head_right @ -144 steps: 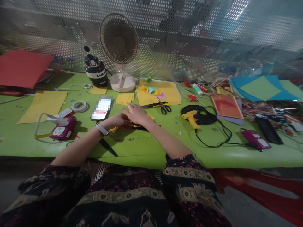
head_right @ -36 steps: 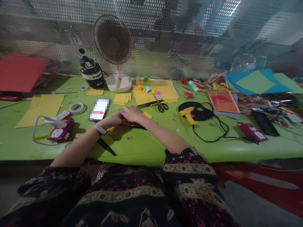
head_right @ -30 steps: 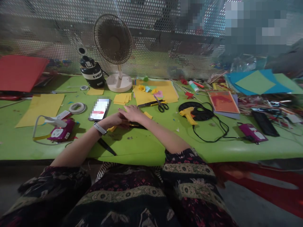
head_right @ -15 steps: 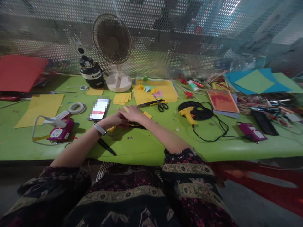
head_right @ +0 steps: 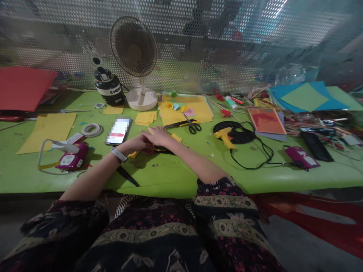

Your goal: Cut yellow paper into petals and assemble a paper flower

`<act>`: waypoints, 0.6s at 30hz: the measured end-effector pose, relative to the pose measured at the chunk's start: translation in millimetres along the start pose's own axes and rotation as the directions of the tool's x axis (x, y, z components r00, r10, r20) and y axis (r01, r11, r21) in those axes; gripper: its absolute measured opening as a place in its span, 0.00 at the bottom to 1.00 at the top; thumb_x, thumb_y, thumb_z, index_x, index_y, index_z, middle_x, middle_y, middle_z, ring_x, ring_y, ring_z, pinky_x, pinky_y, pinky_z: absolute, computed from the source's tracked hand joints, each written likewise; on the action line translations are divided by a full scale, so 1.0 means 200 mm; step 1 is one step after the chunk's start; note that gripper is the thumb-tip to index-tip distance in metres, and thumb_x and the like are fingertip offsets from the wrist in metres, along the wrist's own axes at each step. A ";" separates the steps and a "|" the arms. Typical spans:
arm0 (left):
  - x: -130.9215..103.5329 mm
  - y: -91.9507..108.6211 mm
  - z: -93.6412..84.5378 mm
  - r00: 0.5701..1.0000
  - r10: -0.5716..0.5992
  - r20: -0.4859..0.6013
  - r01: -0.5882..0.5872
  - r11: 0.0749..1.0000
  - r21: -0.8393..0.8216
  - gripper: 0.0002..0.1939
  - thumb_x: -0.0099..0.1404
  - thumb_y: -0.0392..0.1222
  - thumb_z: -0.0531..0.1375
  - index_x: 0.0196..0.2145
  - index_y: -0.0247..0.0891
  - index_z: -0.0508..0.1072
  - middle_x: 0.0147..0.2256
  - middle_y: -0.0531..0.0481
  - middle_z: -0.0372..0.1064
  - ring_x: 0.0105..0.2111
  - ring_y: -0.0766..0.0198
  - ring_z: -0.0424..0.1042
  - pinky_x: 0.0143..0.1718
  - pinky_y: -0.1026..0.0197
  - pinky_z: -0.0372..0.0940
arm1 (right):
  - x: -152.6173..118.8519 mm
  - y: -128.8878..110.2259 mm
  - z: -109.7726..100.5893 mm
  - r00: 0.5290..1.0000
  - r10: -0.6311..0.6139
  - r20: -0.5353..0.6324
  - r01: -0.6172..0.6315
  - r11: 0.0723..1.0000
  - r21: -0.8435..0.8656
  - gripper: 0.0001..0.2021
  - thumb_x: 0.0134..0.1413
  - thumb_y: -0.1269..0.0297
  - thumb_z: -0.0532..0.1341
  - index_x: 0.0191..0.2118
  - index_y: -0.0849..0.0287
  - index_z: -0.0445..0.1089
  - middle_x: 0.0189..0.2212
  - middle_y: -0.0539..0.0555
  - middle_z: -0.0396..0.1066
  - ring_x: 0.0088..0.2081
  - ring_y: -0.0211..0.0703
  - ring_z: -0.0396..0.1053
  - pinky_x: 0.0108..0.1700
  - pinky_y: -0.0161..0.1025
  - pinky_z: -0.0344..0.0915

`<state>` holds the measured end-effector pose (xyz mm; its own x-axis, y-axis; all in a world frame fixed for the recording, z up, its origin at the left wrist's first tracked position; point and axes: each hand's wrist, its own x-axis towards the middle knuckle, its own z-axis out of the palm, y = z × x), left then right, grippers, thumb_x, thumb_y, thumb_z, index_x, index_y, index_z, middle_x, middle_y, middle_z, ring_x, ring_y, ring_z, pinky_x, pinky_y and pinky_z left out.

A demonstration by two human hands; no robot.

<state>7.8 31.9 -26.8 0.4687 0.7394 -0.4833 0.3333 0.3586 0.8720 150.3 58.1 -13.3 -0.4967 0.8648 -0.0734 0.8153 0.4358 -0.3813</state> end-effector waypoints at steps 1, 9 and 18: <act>0.00 0.00 0.00 1.000 -0.002 0.002 0.002 1.000 -0.001 0.05 0.62 0.28 0.61 0.32 0.35 0.70 0.26 0.51 0.73 0.28 0.64 0.76 0.42 0.54 0.73 | 0.00 0.00 0.00 1.000 -0.001 0.002 0.001 1.000 -0.002 0.36 0.67 0.40 0.38 0.51 0.66 0.70 0.53 0.69 0.71 0.55 0.61 0.68 0.57 0.55 0.60; 0.00 0.01 0.00 1.000 -0.020 -0.011 0.020 1.000 0.001 0.04 0.62 0.29 0.61 0.32 0.35 0.71 0.27 0.50 0.74 0.30 0.63 0.76 0.43 0.54 0.72 | 0.01 0.02 0.01 1.000 -0.003 0.003 0.003 1.000 0.009 0.36 0.67 0.40 0.37 0.53 0.65 0.70 0.56 0.69 0.69 0.57 0.61 0.65 0.59 0.55 0.58; -0.04 0.05 -0.01 1.000 -0.010 -0.004 0.010 0.993 0.121 0.04 0.63 0.30 0.60 0.37 0.31 0.72 0.24 0.49 0.74 0.29 0.62 0.76 0.36 0.59 0.70 | 0.02 0.01 0.03 1.000 0.007 -0.018 -0.007 1.000 -0.001 0.34 0.69 0.43 0.38 0.55 0.67 0.68 0.57 0.70 0.67 0.60 0.61 0.63 0.61 0.55 0.55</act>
<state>5.1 30.7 -12.8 0.4624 0.7378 -0.4917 0.4346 0.2948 0.8510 149.2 60.5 -20.7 -0.4858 0.8720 -0.0594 0.8189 0.4304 -0.3798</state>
